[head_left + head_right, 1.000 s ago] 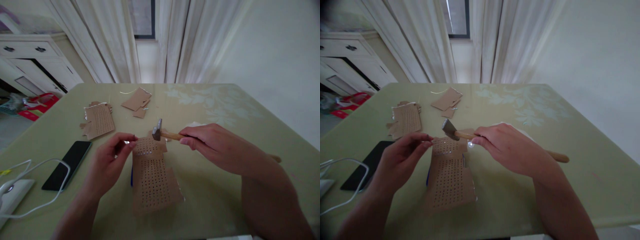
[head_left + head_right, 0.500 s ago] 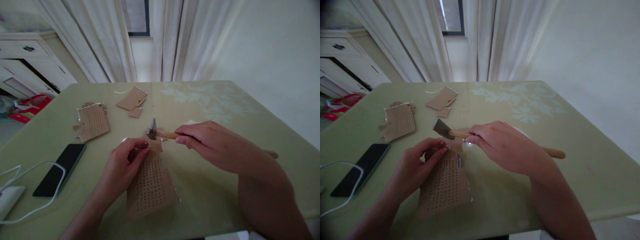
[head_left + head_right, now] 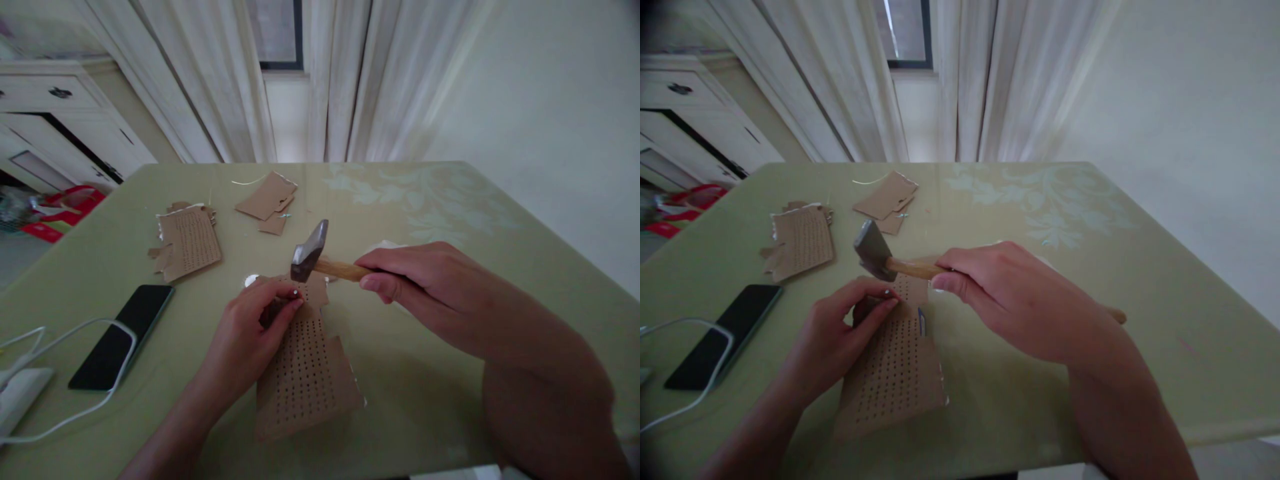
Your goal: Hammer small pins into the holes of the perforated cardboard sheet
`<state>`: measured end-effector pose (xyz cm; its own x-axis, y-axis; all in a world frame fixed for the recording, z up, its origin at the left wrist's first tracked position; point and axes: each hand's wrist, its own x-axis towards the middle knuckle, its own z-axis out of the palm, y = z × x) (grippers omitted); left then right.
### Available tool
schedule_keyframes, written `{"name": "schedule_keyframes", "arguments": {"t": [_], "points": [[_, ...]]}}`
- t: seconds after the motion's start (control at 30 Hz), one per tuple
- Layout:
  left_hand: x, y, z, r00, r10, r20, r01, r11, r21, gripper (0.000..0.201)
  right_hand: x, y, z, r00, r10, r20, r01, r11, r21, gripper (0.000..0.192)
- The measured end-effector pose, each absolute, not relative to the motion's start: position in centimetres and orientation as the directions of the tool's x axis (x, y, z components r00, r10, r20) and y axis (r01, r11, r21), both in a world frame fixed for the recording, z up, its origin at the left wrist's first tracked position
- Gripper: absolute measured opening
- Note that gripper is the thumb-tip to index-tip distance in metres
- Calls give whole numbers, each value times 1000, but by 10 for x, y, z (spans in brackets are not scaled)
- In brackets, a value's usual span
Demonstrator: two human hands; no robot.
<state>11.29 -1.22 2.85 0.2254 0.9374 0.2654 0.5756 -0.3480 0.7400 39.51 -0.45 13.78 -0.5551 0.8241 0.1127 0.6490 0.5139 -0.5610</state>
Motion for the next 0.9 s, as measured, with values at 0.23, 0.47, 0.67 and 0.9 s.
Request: {"name": "schedule_keyframes", "arguments": {"t": [0.23,0.47,0.67,0.9], "points": [[113,-13,29,231,926,300,597,-378,707,11,392,-7,137,-589,799,123,660,563,-497,35],[113,-13,30,234,927,293,601,-375,706,12,394,-9,138,-568,813,127,665,545,-511,36],[113,-14,30,248,917,314,578,-400,712,10,393,-8,137,-569,814,118,664,539,-517,35],[112,-14,28,269,900,342,571,-435,696,9,391,-9,135,-596,800,70,684,551,-479,39]]}}
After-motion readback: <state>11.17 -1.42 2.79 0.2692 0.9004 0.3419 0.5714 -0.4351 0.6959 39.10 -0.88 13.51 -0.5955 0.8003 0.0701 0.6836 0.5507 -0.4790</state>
